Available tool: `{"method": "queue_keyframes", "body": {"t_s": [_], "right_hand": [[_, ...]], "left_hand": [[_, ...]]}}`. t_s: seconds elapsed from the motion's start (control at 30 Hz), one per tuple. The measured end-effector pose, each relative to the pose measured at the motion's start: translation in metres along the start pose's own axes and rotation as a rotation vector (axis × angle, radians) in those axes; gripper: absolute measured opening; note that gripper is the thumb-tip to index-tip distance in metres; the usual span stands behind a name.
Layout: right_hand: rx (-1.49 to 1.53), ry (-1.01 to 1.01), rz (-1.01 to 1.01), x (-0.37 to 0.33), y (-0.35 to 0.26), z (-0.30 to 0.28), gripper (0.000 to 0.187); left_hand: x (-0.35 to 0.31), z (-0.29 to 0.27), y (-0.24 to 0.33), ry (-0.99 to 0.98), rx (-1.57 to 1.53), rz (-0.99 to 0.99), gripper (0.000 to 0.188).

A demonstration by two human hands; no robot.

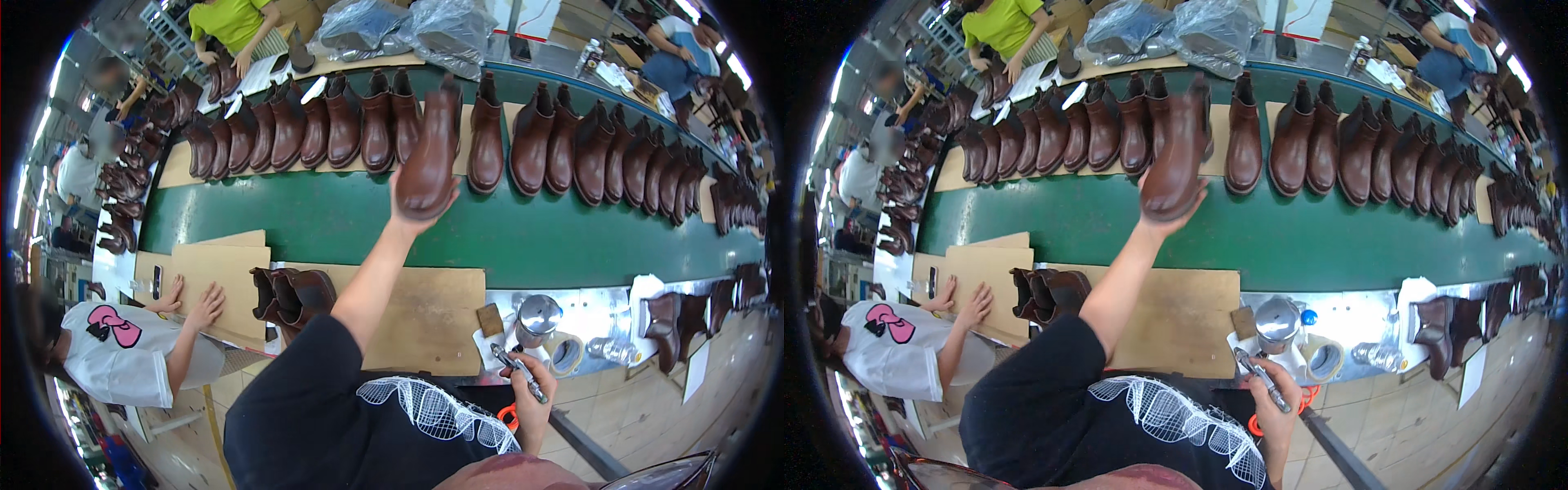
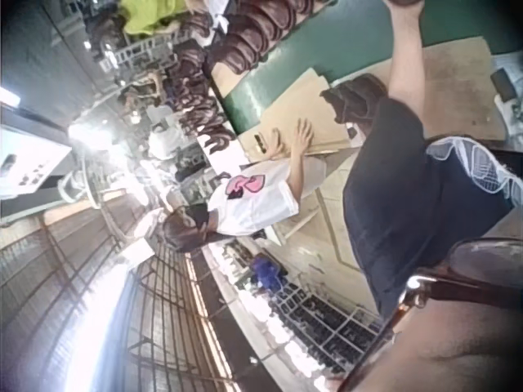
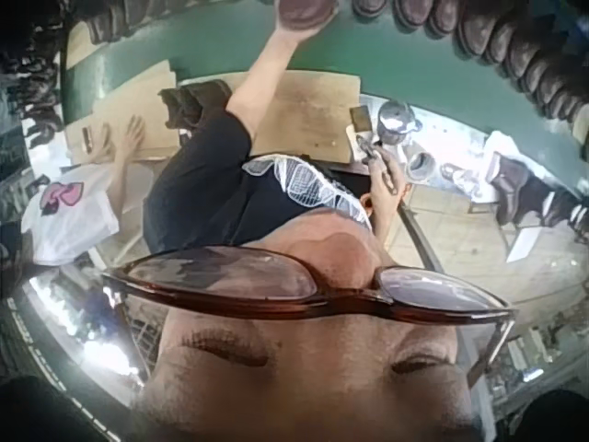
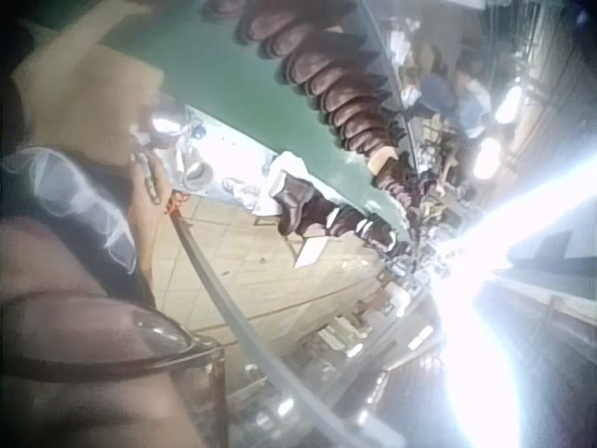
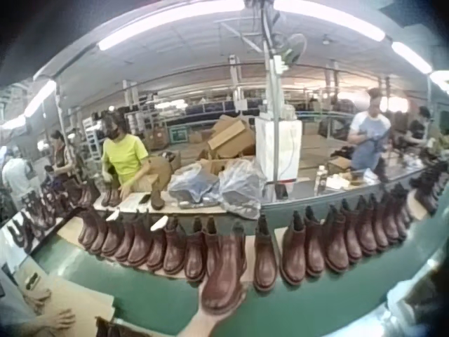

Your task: Inspecting and using an air spray gun to finish or clean leather boots on a manufacturing line.

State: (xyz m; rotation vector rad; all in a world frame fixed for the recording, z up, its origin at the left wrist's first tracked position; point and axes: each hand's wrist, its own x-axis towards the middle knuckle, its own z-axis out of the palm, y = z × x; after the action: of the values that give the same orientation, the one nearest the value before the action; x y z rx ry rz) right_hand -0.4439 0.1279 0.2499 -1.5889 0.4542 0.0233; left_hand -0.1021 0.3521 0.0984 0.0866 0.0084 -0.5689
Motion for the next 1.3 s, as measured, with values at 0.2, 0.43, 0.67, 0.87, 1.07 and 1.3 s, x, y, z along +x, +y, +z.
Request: {"method": "queue_keyframes", "body": {"t_s": [0.2, 0.43, 0.67, 0.87, 1.07, 1.3], "right_hand": [[-0.047, 0.057, 0.022, 0.04, 0.004, 0.006, 0.024], [-0.08, -0.055, 0.072, 0.049, -0.006, 0.007, 0.024], [-0.082, -0.042, 0.026, 0.039, 0.001, 0.004, 0.026], [-0.064, -0.036, 0.029, 0.031, -0.001, 0.006, 0.025], [-0.127, -0.072, 0.033, 0.029, 0.003, 0.009, 0.025], [-0.114, -0.069, -0.045, 0.008, -0.007, 0.021, 0.025]], "left_hand": [[0.071, -0.045, 0.0, 0.459, 0.343, 0.098, 0.083], [0.084, -0.076, 0.001, 0.525, 0.606, 0.018, 0.087], [0.094, -0.073, -0.001, 0.886, 0.399, 0.317, 0.078], [0.101, -0.081, 0.044, 1.06, 0.45, 0.544, 0.074], [0.109, -0.031, 0.06, 0.909, 0.511, 0.466, 0.075], [0.094, -0.033, 0.085, 0.674, 0.52, 0.272, 0.049]]}}
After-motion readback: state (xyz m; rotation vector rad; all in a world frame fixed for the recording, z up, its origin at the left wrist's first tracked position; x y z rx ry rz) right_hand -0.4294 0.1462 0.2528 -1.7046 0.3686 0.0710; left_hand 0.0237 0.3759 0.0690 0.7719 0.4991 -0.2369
